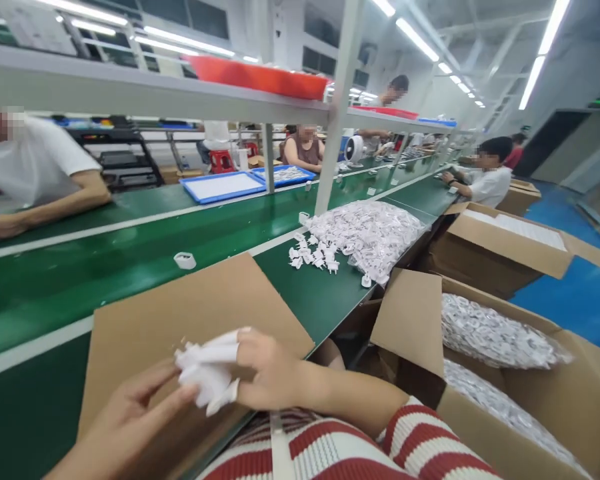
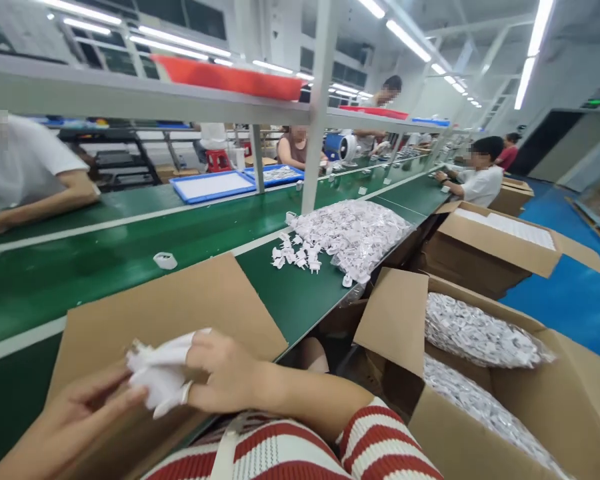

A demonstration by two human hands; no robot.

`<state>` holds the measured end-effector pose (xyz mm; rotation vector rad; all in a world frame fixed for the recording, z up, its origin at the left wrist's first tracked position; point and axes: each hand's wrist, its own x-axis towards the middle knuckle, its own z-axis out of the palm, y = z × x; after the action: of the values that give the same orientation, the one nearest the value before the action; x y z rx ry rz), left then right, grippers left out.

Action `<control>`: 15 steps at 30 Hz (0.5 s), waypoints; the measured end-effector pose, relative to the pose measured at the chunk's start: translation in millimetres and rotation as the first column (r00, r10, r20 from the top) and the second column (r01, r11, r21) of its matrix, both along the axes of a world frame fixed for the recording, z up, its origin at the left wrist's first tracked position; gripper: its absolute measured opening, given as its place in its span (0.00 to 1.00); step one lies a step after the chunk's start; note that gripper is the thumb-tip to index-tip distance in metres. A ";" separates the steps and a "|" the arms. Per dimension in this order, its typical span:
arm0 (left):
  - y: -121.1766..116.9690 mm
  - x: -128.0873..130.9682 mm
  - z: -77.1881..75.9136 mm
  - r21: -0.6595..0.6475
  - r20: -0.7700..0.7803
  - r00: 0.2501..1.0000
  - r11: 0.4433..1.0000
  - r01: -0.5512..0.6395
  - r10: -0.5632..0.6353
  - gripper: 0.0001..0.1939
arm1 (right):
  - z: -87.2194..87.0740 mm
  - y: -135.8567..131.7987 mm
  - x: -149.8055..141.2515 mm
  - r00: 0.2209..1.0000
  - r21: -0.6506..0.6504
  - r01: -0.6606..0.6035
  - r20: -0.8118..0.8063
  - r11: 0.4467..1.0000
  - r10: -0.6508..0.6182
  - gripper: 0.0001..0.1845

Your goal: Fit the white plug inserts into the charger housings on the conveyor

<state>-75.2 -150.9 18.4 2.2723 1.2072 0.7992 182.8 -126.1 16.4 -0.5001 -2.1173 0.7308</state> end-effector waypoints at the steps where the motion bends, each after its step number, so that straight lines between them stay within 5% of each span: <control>1: -0.7 9.3 9.0 0.088 0.044 0.998 0.995 -0.036 0.032 0.32 | 3.8 0.0 5.5 0.998 0.001 0.041 -0.055 0.999 -0.041 0.27; 3: 0.3 27.3 27.2 0.213 0.029 1.000 0.977 -0.015 0.008 0.41 | 12.1 -1.2 15.4 0.981 -0.014 0.128 -0.144 0.992 -0.129 0.26; 9: 8.2 63.2 64.2 0.380 -0.081 0.991 0.916 0.130 -0.107 0.34 | 20.5 -15.6 35.1 0.928 -0.076 0.162 -0.327 0.984 -0.178 0.29; 15: 9.7 76.2 53.5 0.384 -0.041 0.987 0.910 0.157 -0.152 0.31 | 2.5 -17.8 35.4 0.901 -0.238 0.191 -0.343 0.952 -0.267 0.30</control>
<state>1.0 -141.2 71.9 2.6494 0.9183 1.0401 218.2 -143.9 18.9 -0.6524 -1.6079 0.8318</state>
